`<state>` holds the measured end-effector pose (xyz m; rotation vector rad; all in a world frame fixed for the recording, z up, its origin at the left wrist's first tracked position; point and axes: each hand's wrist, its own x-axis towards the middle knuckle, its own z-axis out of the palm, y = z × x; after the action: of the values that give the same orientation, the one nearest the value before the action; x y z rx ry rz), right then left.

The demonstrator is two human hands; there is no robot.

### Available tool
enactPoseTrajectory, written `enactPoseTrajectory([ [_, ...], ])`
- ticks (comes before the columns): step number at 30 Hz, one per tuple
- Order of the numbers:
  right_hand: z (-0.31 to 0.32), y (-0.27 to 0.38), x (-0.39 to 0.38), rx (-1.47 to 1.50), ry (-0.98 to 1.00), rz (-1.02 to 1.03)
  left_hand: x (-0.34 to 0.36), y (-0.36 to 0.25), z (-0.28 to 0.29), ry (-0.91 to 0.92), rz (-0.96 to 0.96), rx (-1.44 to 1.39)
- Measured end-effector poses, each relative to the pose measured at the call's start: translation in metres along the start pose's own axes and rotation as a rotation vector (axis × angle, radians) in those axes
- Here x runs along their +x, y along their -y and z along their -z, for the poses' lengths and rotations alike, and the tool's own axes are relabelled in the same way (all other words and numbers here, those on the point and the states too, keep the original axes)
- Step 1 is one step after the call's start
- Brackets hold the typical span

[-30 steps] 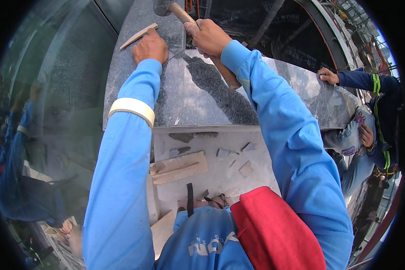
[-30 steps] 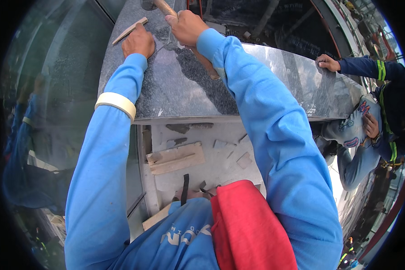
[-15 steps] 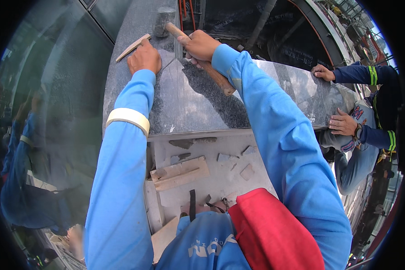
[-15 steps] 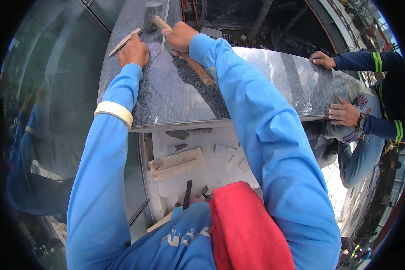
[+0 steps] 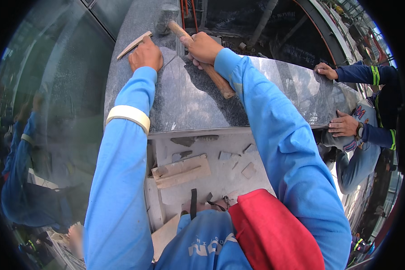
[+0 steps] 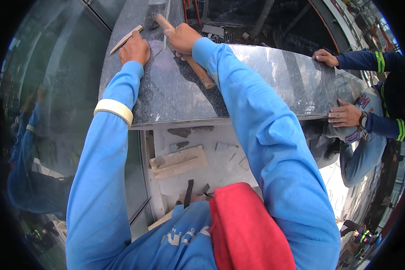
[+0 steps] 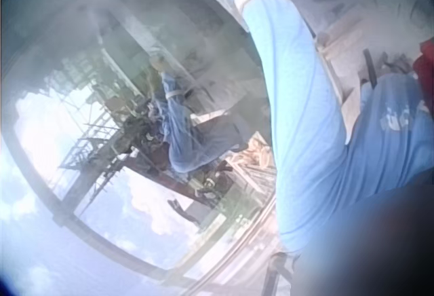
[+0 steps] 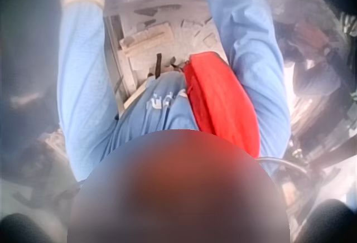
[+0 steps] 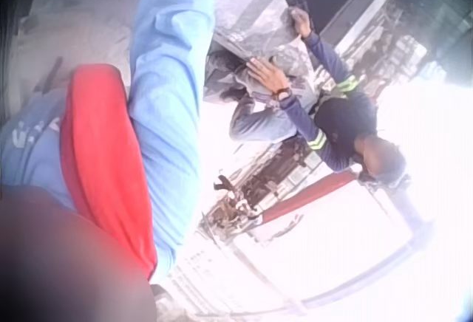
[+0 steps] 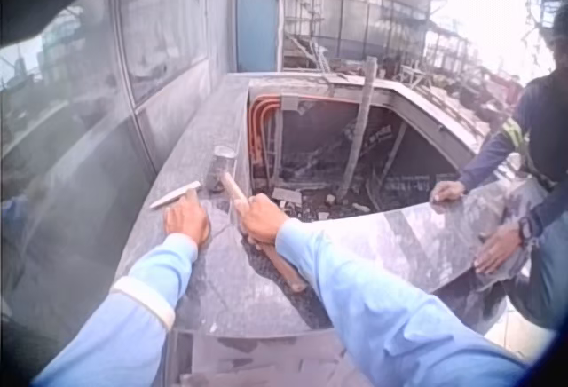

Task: The person positions a large stone slab onto a curved architectural element and uses a rubber mallet to tap it into place. A coworker assists by holding the slab steady while the person adjusts alignment and taps along the edges.

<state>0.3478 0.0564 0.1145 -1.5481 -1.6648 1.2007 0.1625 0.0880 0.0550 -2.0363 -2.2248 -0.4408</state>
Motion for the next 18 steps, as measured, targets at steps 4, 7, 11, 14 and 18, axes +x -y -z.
enactPoseTrajectory([
  [4, 0.001, -0.001, -0.002, -0.001, 0.035, 0.033, 0.000, 0.000, 0.001, 0.000, 0.002, -0.013],
  [7, -0.002, -0.002, -0.002, 0.021, -0.005, 0.059, 0.000, 0.000, 0.001, -0.007, -0.005, -0.008],
  [11, -0.007, -0.002, 0.002, -0.063, 0.024, 0.018, 0.001, -0.001, 0.003, -0.005, -0.008, -0.010],
  [14, -0.008, -0.005, 0.007, 0.026, 0.004, 0.022, -0.001, -0.001, 0.004, 0.007, -0.007, -0.033],
  [18, -0.013, -0.009, 0.011, -0.059, 0.023, -0.017, -0.001, 0.001, 0.003, 0.015, -0.005, -0.032],
])
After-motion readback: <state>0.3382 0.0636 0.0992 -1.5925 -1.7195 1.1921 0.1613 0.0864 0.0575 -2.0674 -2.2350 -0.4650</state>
